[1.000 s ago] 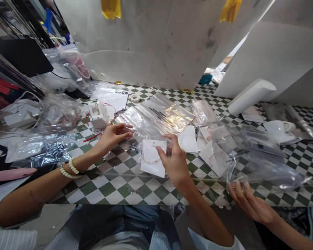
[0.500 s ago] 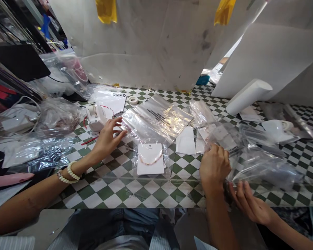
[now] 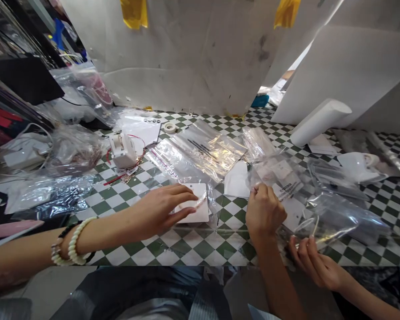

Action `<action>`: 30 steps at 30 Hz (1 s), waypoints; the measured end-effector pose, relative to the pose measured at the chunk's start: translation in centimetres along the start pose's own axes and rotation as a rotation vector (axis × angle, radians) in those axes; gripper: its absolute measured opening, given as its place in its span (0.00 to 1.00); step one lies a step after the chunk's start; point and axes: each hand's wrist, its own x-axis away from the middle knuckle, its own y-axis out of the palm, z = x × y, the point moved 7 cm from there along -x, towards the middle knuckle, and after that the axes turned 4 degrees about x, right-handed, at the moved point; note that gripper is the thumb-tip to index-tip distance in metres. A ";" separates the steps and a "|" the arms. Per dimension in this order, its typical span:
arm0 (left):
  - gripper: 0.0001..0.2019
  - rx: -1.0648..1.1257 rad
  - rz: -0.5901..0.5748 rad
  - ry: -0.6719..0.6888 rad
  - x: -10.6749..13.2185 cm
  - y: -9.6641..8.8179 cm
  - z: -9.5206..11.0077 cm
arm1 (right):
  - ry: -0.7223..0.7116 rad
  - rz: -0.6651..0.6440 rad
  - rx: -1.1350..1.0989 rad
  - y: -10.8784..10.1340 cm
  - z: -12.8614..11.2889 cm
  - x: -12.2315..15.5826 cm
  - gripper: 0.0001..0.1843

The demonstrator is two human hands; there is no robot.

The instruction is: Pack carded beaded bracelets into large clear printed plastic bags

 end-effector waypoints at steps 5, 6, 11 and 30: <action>0.11 -0.064 0.049 -0.125 -4.5 -4.1 -3.9 | 0.104 -0.001 0.037 0.2 0.7 0.0 0.12; 0.11 -0.021 0.104 -0.153 -5.4 -5.1 -5.2 | 0.099 -0.019 0.046 0.3 0.6 0.0 0.12; 0.11 0.107 0.086 -0.090 -8.3 -3.2 -6.2 | 0.012 -0.100 0.055 0.6 -0.6 0.3 0.12; 0.08 0.511 0.063 -0.228 -18.1 8.0 -2.9 | -0.077 -0.090 0.029 0.7 -2.0 1.1 0.13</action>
